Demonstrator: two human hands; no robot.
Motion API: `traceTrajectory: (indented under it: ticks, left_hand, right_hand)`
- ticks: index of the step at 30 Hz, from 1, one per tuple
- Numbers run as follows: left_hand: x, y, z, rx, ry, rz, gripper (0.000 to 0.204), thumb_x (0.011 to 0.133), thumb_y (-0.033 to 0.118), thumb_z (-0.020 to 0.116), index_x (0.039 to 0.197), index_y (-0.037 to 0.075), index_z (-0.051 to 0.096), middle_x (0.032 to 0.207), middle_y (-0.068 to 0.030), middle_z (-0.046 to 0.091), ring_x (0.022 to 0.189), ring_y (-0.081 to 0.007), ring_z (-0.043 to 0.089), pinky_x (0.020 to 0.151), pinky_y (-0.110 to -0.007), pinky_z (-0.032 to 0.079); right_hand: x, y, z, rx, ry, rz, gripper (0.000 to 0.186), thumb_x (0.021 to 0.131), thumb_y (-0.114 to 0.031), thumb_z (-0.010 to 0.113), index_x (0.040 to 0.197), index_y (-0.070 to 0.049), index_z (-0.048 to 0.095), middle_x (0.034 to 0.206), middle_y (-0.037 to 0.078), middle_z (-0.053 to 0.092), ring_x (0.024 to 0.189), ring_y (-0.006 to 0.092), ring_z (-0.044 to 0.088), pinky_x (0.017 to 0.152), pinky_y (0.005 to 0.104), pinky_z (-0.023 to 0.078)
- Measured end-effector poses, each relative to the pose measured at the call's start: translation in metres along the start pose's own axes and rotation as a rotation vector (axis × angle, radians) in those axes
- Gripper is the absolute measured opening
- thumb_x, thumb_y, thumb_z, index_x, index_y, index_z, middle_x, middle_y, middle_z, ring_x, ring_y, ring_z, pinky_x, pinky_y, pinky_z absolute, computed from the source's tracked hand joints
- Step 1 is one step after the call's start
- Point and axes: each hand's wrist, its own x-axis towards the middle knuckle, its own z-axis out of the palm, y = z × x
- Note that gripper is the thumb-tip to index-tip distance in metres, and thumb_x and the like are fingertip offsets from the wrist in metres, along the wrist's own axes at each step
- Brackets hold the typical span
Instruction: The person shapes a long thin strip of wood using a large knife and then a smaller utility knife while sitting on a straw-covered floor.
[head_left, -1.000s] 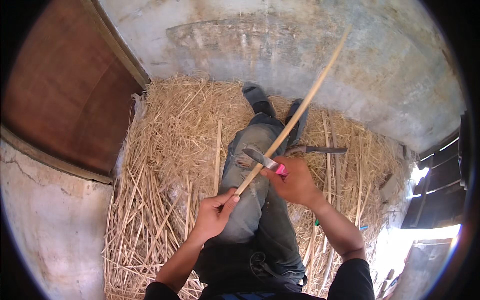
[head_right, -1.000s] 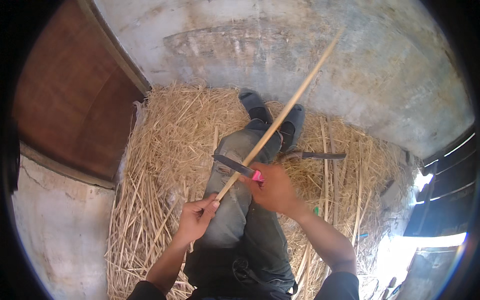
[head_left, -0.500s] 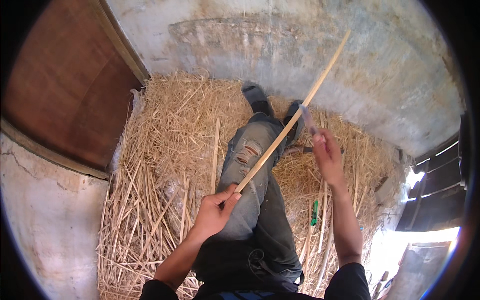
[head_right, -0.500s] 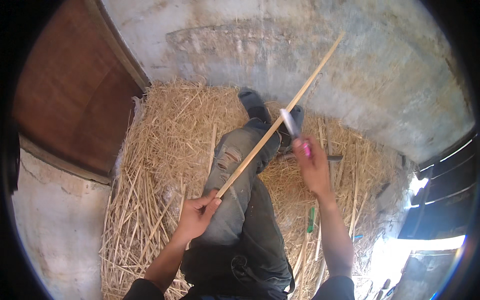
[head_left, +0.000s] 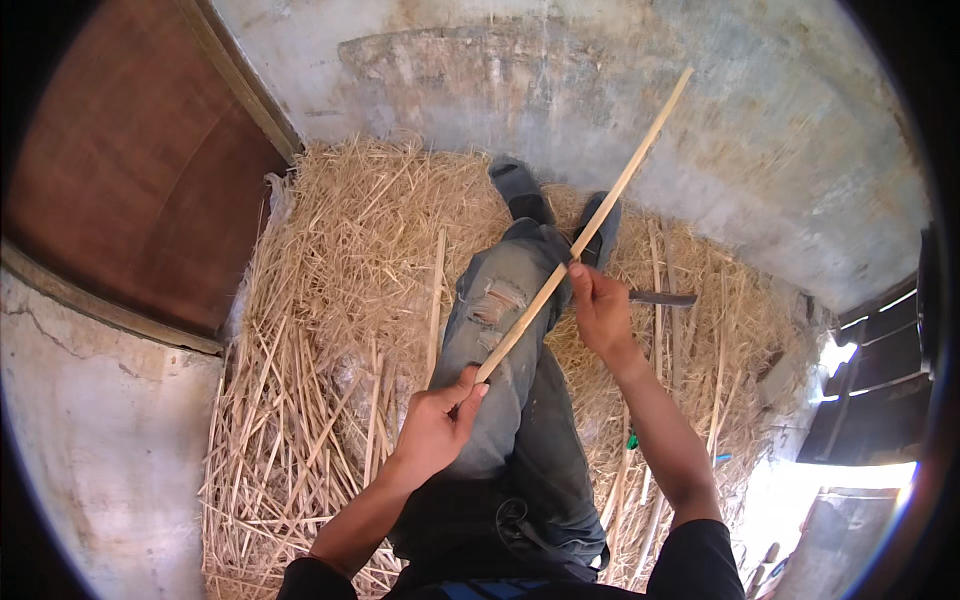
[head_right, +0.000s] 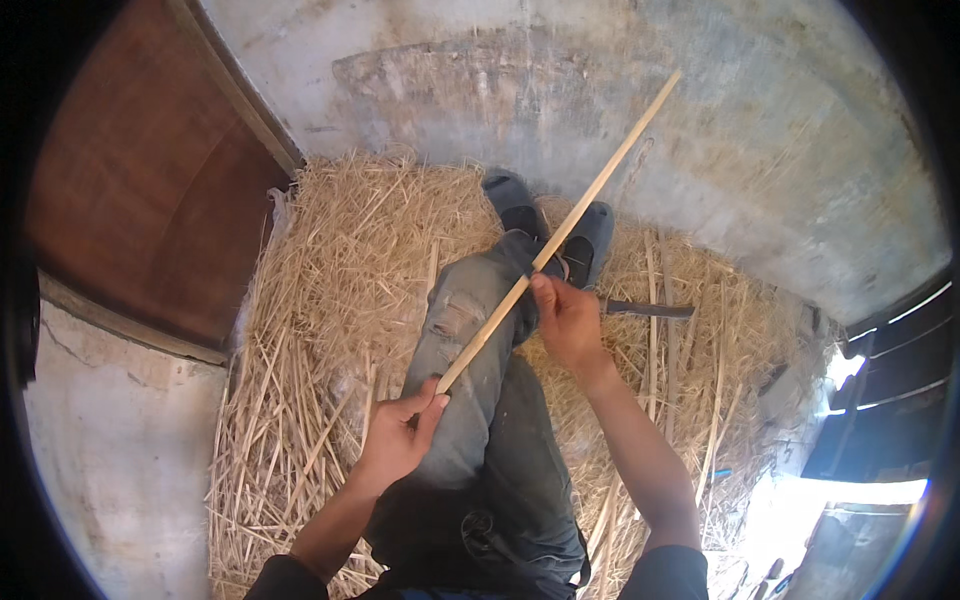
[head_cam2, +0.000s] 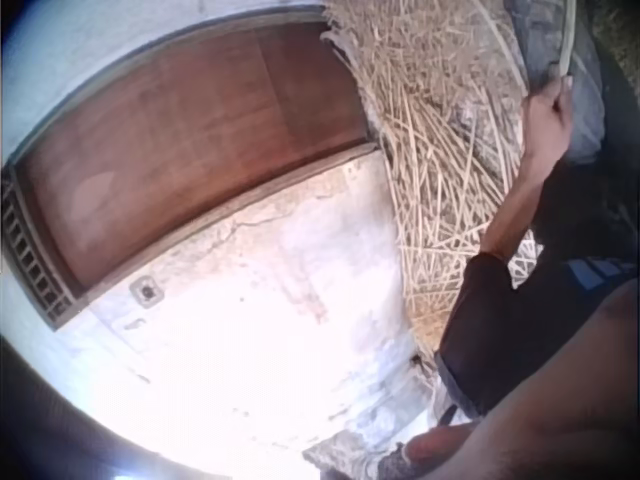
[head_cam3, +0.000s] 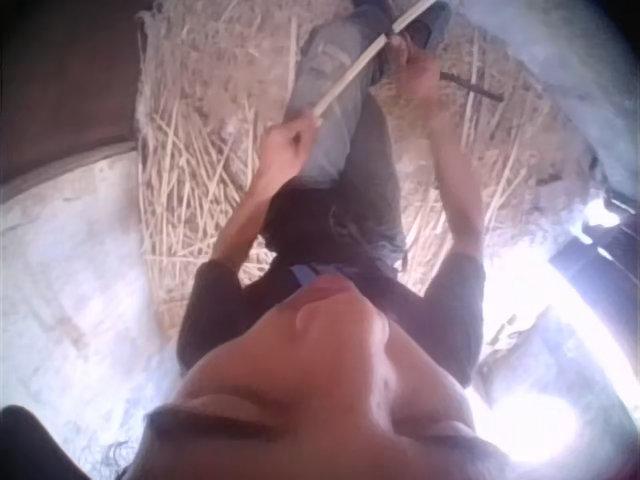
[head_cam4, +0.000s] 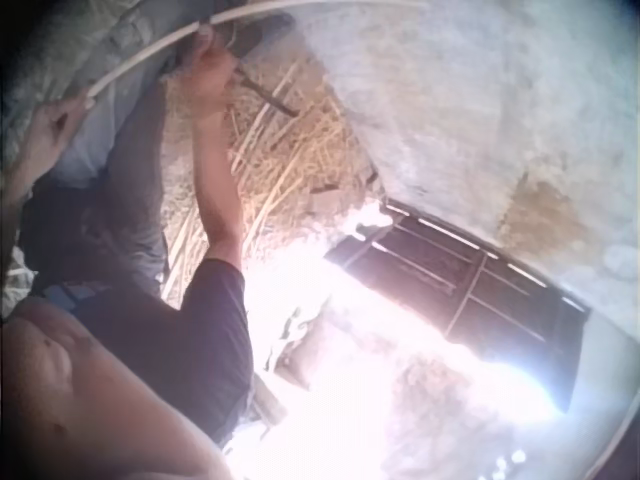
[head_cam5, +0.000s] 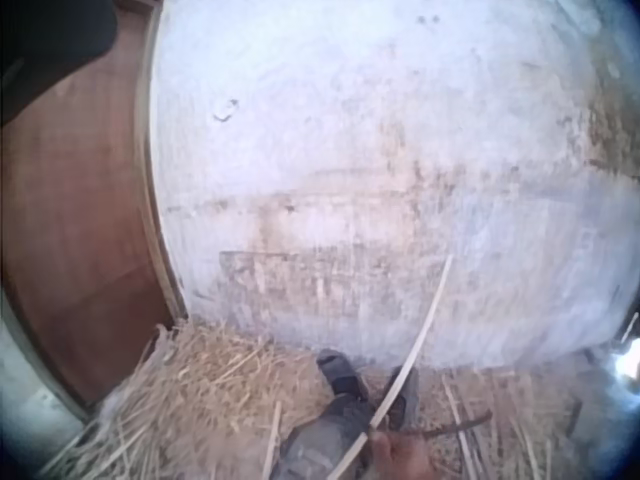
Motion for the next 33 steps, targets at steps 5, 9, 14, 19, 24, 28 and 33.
traceTrajectory:
  ticks: [5, 9, 14, 19, 24, 28, 33]
  left_hand:
    - [0.001, -0.003, 0.006, -0.083, 0.016, -0.017, 0.029, 0.096, 0.012, 0.066, 0.116, -0.009, 0.067, 0.068, 0.0026, 0.058, 0.061, -0.0018, 0.046, 0.051, -0.021, 0.038]
    - [0.005, 0.0, 0.004, -0.082, -0.045, -0.091, 0.031, 0.097, 0.017, 0.066, 0.119, -0.005, 0.067, 0.064, -0.0012, 0.058, 0.054, -0.0035, 0.044, 0.047, -0.023, 0.037]
    - [0.013, -0.011, -0.011, -0.305, -0.139, -0.045, 0.031, 0.098, 0.019, 0.065, 0.12, -0.002, 0.068, 0.063, 0.0053, 0.052, 0.053, -0.0014, 0.041, 0.046, -0.021, 0.033]
    - [0.017, 0.001, -0.019, -0.496, -0.274, -0.294, 0.03, 0.098, 0.02, 0.065, 0.117, -0.002, 0.069, 0.061, 0.0068, 0.05, 0.052, -0.001, 0.04, 0.047, -0.021, 0.032]
    - [0.018, -0.003, -0.013, -0.369, -0.213, -0.222, 0.031, 0.099, 0.022, 0.065, 0.117, -0.003, 0.069, 0.059, 0.0072, 0.048, 0.052, -0.0006, 0.039, 0.047, -0.02, 0.032]
    - [0.017, -0.008, -0.017, -0.361, -0.224, -0.251, 0.032, 0.099, 0.023, 0.065, 0.115, -0.003, 0.07, 0.058, 0.007, 0.047, 0.051, -0.0006, 0.039, 0.045, -0.02, 0.031]
    - [0.018, 0.002, -0.021, -0.516, -0.292, -0.319, 0.03, 0.101, 0.024, 0.061, 0.117, -0.001, 0.068, 0.056, 0.0075, 0.042, 0.045, -0.0016, 0.033, 0.04, -0.022, 0.024]
  right_hand:
    - [-0.041, -0.015, 0.02, 0.115, -0.09, 0.004, 0.039, 0.102, -0.032, 0.056, 0.087, 0.003, 0.066, 0.054, 0.011, 0.044, 0.048, 0.0111, 0.046, 0.046, 0.0342, 0.038]
    - [-0.071, -0.016, 0.023, 0.026, -0.24, -0.03, 0.038, 0.102, -0.032, 0.057, 0.089, 0.002, 0.068, 0.054, 0.009, 0.048, 0.048, 0.0126, 0.05, 0.046, 0.0346, 0.039]
    - [-0.048, -0.006, 0.005, 0.205, -0.195, 0.168, 0.035, 0.102, -0.029, 0.056, 0.086, 0.001, 0.066, 0.057, 0.016, 0.053, 0.047, 0.0213, 0.047, 0.048, 0.035, 0.039]
    - [0.016, -0.012, -0.023, -0.175, 0.133, -0.017, 0.038, 0.103, -0.03, 0.055, 0.084, 0.001, 0.064, 0.058, 0.018, 0.051, 0.049, 0.0244, 0.044, 0.05, 0.0372, 0.04]
    - [-0.017, -0.003, 0.004, -0.068, 0.027, -0.095, 0.039, 0.101, -0.032, 0.058, 0.08, 0.0, 0.062, 0.057, 0.019, 0.049, 0.047, 0.0271, 0.043, 0.049, 0.0388, 0.04]
    - [-0.065, -0.019, 0.032, -0.033, -0.123, -0.031, 0.038, 0.101, -0.03, 0.059, 0.079, 0.001, 0.062, 0.059, 0.021, 0.05, 0.049, 0.0259, 0.045, 0.05, 0.038, 0.041]
    - [-0.062, -0.021, 0.008, 0.119, -0.333, 0.248, 0.045, 0.103, -0.038, 0.054, 0.083, 0.0, 0.068, 0.057, 0.009, 0.05, 0.053, 0.0162, 0.048, 0.052, 0.0317, 0.04]
